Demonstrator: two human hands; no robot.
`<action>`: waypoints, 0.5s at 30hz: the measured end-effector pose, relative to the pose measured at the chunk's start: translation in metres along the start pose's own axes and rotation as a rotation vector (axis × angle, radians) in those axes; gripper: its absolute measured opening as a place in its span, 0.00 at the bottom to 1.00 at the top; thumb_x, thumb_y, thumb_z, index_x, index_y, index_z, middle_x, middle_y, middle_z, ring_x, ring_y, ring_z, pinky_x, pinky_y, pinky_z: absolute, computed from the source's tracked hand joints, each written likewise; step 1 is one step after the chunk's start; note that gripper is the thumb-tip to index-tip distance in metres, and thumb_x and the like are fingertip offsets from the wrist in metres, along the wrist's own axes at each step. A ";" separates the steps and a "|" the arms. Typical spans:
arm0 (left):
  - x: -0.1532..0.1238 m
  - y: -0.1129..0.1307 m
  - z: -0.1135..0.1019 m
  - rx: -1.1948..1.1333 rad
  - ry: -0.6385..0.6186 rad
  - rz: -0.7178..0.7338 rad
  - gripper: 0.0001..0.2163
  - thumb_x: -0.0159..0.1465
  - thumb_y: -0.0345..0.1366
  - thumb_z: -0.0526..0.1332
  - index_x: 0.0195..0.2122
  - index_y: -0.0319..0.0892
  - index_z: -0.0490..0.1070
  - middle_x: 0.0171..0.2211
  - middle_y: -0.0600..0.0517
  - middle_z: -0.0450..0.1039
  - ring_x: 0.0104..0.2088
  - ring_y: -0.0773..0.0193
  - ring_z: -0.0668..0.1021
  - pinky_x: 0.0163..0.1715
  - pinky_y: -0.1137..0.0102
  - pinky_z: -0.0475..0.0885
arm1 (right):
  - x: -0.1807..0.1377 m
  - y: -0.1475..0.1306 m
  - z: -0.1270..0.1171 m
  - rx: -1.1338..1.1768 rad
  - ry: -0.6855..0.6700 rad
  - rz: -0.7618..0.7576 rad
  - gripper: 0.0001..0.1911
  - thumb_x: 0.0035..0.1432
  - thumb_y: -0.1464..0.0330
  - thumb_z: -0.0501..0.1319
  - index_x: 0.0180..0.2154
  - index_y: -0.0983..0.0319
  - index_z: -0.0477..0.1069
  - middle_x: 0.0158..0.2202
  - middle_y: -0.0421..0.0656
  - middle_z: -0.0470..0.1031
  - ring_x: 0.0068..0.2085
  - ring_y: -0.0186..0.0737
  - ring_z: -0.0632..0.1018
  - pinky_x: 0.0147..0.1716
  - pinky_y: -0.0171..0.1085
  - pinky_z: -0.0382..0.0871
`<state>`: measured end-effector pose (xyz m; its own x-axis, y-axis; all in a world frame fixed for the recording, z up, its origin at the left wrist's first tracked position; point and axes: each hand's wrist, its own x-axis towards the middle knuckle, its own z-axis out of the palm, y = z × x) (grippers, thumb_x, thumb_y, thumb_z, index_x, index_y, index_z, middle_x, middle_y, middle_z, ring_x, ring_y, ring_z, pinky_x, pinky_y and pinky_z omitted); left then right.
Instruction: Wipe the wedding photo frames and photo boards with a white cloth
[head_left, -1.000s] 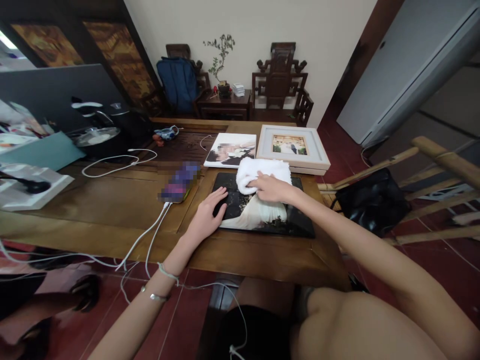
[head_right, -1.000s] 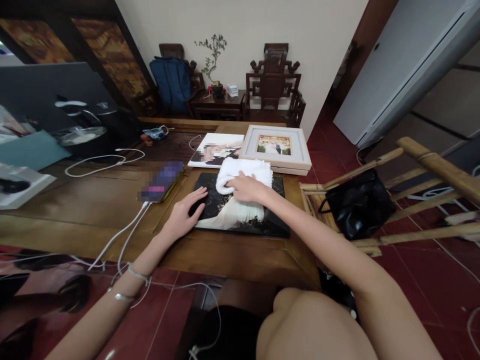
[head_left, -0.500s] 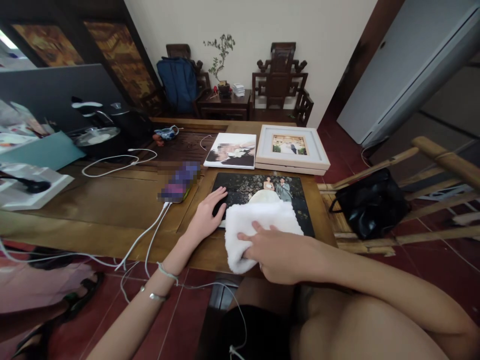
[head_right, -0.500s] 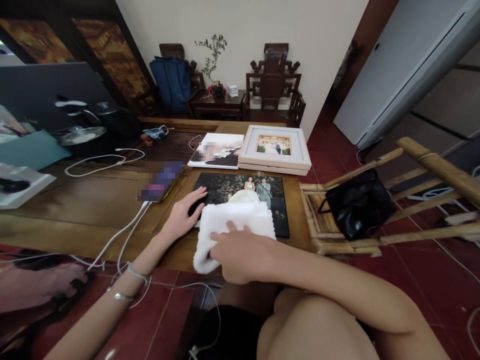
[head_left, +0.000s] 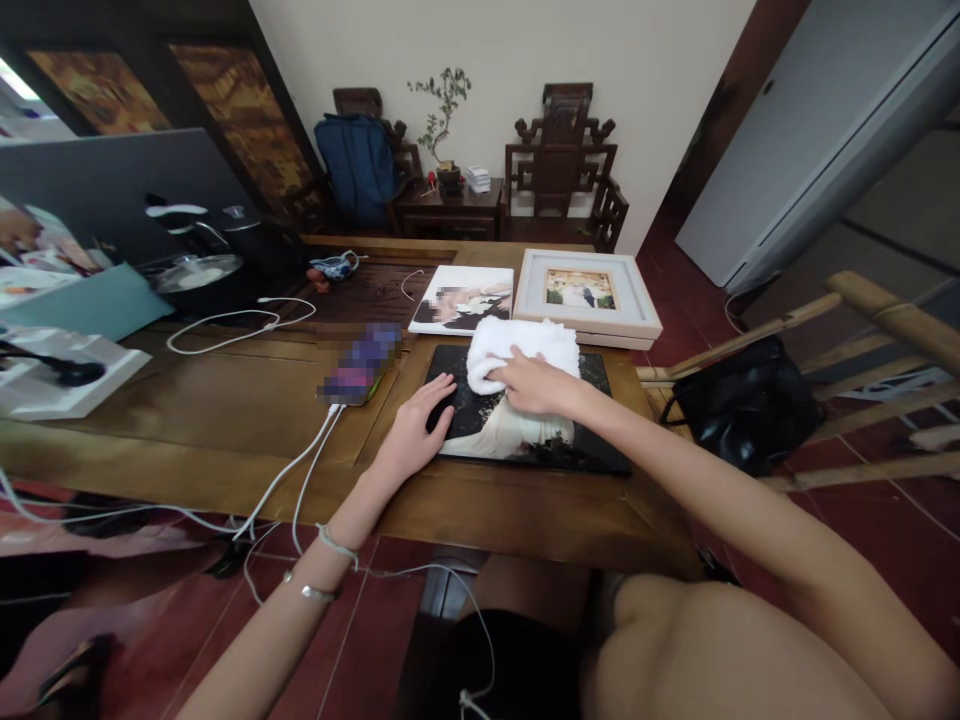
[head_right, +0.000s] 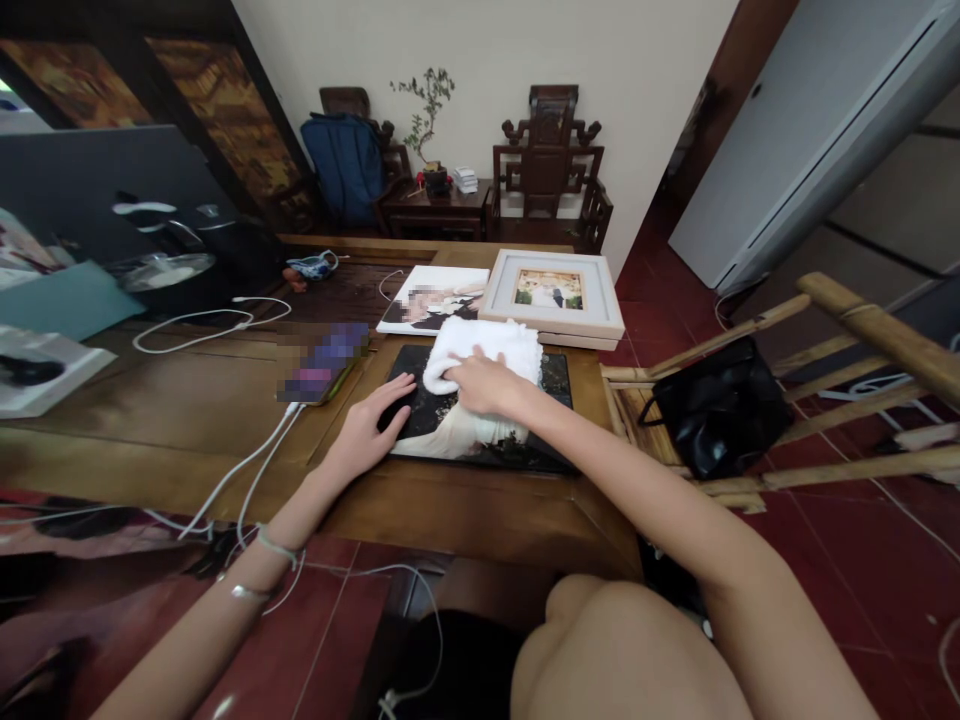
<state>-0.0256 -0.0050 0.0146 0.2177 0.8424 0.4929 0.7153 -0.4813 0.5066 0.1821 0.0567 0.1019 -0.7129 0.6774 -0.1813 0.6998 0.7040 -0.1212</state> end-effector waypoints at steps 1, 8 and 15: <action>0.000 0.000 0.000 0.000 0.000 -0.001 0.15 0.64 0.34 0.54 0.51 0.38 0.70 0.55 0.42 0.69 0.58 0.54 0.69 0.59 0.54 0.64 | 0.003 0.002 0.003 -0.024 0.020 0.016 0.31 0.52 0.80 0.48 0.58 0.60 0.64 0.67 0.47 0.50 0.64 0.65 0.53 0.52 0.66 0.58; -0.001 -0.001 0.001 -0.002 0.001 0.003 0.16 0.65 0.34 0.54 0.51 0.37 0.70 0.55 0.41 0.69 0.58 0.54 0.69 0.59 0.54 0.64 | -0.029 -0.035 0.015 -0.038 -0.051 0.055 0.31 0.52 0.81 0.50 0.59 0.63 0.63 0.68 0.52 0.45 0.64 0.74 0.48 0.52 0.71 0.53; 0.000 0.000 0.000 0.001 -0.010 -0.003 0.16 0.65 0.35 0.53 0.52 0.36 0.69 0.56 0.41 0.69 0.59 0.54 0.68 0.59 0.54 0.63 | -0.090 -0.077 -0.008 0.141 -0.340 -0.167 0.27 0.51 0.80 0.51 0.52 0.63 0.71 0.66 0.50 0.52 0.62 0.71 0.56 0.49 0.64 0.64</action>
<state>-0.0259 -0.0054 0.0147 0.2225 0.8461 0.4843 0.7166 -0.4788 0.5072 0.1917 -0.0565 0.1351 -0.7783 0.4303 -0.4573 0.5916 0.7464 -0.3046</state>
